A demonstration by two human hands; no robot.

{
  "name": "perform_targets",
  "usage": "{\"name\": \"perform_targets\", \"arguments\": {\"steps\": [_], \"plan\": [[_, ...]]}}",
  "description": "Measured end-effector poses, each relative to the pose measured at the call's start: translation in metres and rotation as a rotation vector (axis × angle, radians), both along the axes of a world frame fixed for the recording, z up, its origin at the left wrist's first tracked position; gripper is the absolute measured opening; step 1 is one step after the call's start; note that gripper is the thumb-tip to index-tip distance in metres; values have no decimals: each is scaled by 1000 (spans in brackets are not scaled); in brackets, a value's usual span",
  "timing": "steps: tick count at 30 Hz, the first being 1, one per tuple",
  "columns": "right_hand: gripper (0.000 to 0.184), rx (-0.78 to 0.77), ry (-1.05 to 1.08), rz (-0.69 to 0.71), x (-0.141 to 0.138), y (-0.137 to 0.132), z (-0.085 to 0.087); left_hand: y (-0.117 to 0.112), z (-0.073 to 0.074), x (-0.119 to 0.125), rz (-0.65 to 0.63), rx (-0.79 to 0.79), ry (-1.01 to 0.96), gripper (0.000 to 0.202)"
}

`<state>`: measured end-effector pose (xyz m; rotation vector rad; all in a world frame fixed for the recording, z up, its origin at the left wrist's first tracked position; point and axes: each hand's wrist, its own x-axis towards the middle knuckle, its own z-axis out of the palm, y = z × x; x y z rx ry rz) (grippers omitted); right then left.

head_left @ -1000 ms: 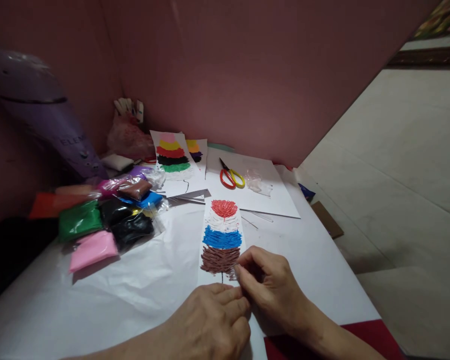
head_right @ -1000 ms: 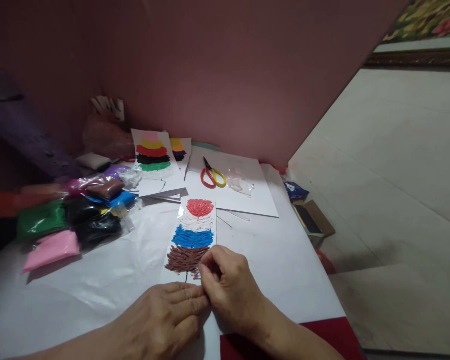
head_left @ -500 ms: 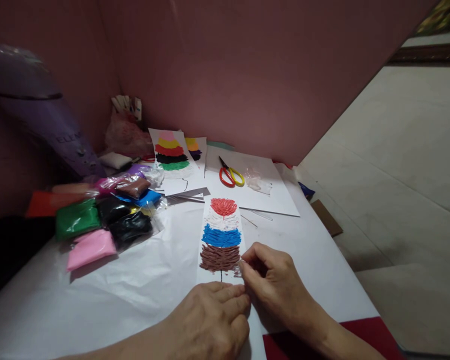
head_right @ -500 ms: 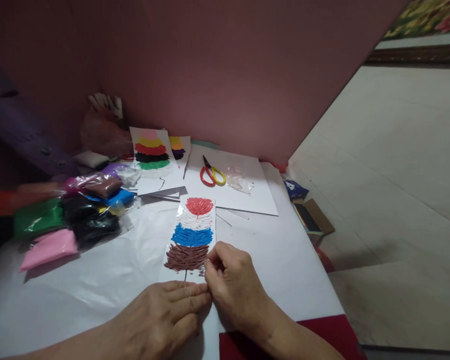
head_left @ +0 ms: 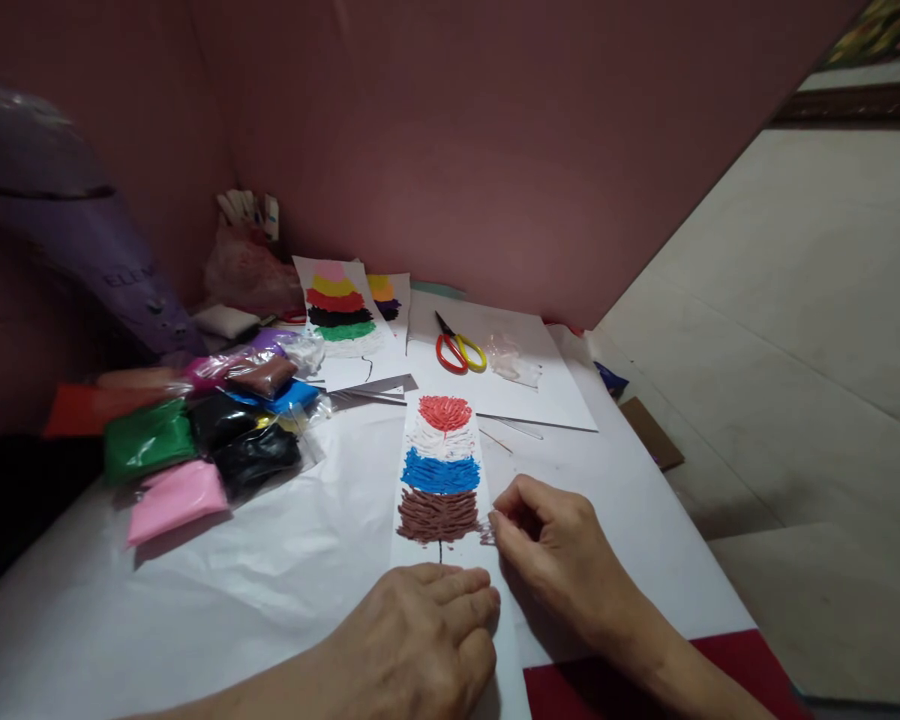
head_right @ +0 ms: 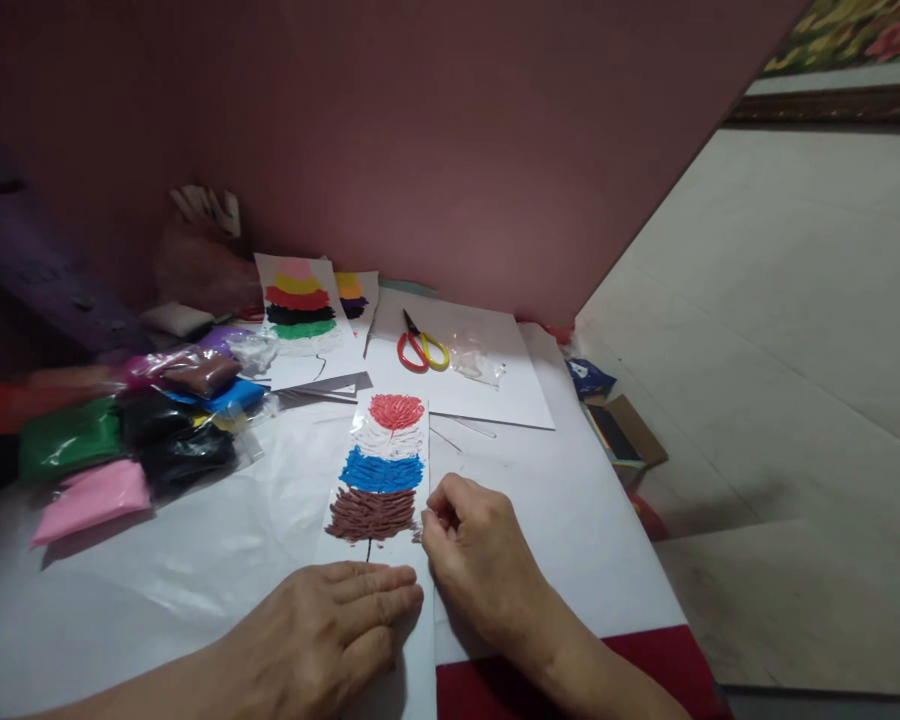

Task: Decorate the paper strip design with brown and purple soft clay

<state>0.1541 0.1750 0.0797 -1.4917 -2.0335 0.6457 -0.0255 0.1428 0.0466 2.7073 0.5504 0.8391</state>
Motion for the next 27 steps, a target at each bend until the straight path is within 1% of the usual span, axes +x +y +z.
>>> {"name": "perform_targets", "arguments": {"steps": [3,8,15,27], "plan": [[17,6,12,-25,3,2,1,1,-1,0,-1,6,-4,16],[14,48,97,-79,8,6,1,0,-4,1,19,36,-22,19],[14,19,127,34,3,4,-1,0,-8,2,20,56,-27,20],[15,-2,104,55,-1,2,-2,-1,-5,2,29,13,-22,18]]}}
